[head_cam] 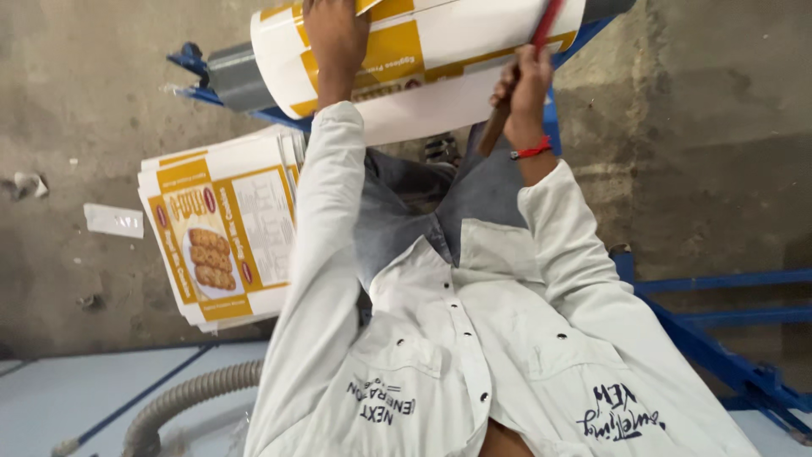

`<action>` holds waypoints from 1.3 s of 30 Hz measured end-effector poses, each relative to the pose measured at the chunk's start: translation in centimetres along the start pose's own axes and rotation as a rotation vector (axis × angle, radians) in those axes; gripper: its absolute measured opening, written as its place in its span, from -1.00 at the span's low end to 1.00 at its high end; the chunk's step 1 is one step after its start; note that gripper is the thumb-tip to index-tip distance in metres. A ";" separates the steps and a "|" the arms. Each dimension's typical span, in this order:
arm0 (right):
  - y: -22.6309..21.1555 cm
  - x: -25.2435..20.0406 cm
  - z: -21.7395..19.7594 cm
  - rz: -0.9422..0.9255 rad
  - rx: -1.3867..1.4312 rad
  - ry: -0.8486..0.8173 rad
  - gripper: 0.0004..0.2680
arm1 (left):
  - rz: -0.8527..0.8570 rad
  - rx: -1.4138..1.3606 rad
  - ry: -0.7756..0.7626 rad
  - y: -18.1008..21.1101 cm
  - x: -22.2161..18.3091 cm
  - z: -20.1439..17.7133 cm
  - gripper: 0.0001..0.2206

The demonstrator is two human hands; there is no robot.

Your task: The person uses a wooden tool to crease and fold a printed cardboard sheet, then flips it over to repeat the action on the other side before stacking it with other sheets.

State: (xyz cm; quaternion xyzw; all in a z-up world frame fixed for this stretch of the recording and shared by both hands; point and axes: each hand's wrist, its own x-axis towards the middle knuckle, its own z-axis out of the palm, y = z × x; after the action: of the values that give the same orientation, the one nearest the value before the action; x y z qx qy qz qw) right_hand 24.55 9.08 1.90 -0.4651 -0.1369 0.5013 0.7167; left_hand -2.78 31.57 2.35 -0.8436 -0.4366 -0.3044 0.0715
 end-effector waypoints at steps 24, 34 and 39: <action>-1.3 5.3 2.0 -0.125 -0.026 0.181 -0.84 | -0.042 0.018 -0.081 1.9 1.2 -0.9 -0.62; -1.1 1.6 1.7 0.281 0.013 -0.319 -0.85 | -0.011 -0.017 -0.216 2.1 1.5 -4.3 -0.54; -2.1 5.0 -0.5 0.007 -0.001 0.094 -0.84 | 0.029 0.041 -0.057 2.1 1.2 -1.7 -0.52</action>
State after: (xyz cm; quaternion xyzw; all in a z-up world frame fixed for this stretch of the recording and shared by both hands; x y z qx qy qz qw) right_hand 28.37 12.91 1.97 -0.4890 -0.1018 0.4815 0.7202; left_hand -1.40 30.48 4.75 -0.8564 -0.4325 -0.2703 0.0807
